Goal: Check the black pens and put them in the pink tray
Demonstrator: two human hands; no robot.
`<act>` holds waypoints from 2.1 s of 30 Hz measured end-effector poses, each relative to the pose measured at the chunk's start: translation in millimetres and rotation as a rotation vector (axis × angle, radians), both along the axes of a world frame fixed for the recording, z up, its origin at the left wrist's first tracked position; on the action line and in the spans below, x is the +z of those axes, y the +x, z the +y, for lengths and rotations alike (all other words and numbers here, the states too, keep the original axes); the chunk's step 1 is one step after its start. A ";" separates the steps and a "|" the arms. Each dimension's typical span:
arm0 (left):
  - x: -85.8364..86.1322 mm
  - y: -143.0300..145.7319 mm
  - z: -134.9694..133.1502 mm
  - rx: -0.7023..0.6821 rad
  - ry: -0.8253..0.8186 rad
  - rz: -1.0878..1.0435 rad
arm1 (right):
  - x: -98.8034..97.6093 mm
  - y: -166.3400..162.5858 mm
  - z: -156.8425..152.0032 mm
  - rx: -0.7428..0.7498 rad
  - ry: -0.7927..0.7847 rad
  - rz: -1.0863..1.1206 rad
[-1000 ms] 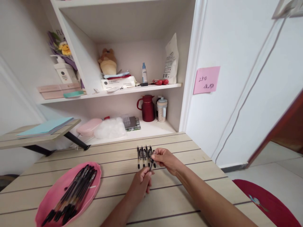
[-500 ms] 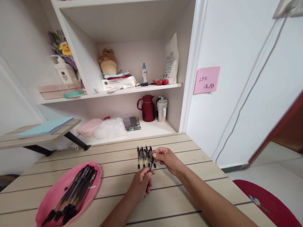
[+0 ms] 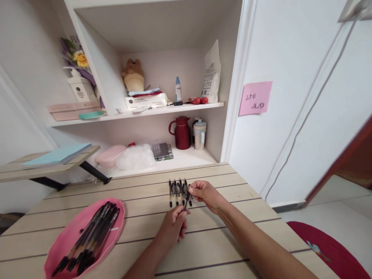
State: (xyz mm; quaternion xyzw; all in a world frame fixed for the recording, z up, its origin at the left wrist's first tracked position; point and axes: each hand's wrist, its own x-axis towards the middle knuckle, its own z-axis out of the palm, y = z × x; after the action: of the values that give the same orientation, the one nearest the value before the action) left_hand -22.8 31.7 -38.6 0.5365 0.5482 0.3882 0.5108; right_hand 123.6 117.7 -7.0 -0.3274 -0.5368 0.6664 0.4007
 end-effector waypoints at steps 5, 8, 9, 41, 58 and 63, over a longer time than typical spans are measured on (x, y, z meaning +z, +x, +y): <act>2.3 0.3 0.5 0.013 -0.020 -0.027 | 3.5 7.9 8.9 -0.042 0.135 -0.106; 2.9 -1.6 2.1 0.030 -0.040 -0.095 | 1.2 20.1 21.2 -0.290 0.304 -0.410; 2.8 -2.4 2.8 0.035 -0.046 -0.118 | -1.5 23.3 24.6 -0.364 0.388 -0.558; 6.3 -5.9 1.1 -0.098 -0.062 -0.109 | 24.9 8.4 0.8 -0.100 0.236 0.023; 0.8 -2.4 -1.3 0.002 -0.007 -0.060 | 10.5 -5.8 -9.5 -0.029 0.310 -0.319; 0.6 -2.8 -1.9 0.035 -0.018 -0.067 | 6.0 -9.9 -11.4 -0.050 0.261 -0.294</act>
State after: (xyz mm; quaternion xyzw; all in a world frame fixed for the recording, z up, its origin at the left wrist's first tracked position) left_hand -25.6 29.9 -38.0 0.5089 0.5436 0.4100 0.5267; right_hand 113.6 106.3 -0.9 -0.3797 -0.6632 0.5260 0.3733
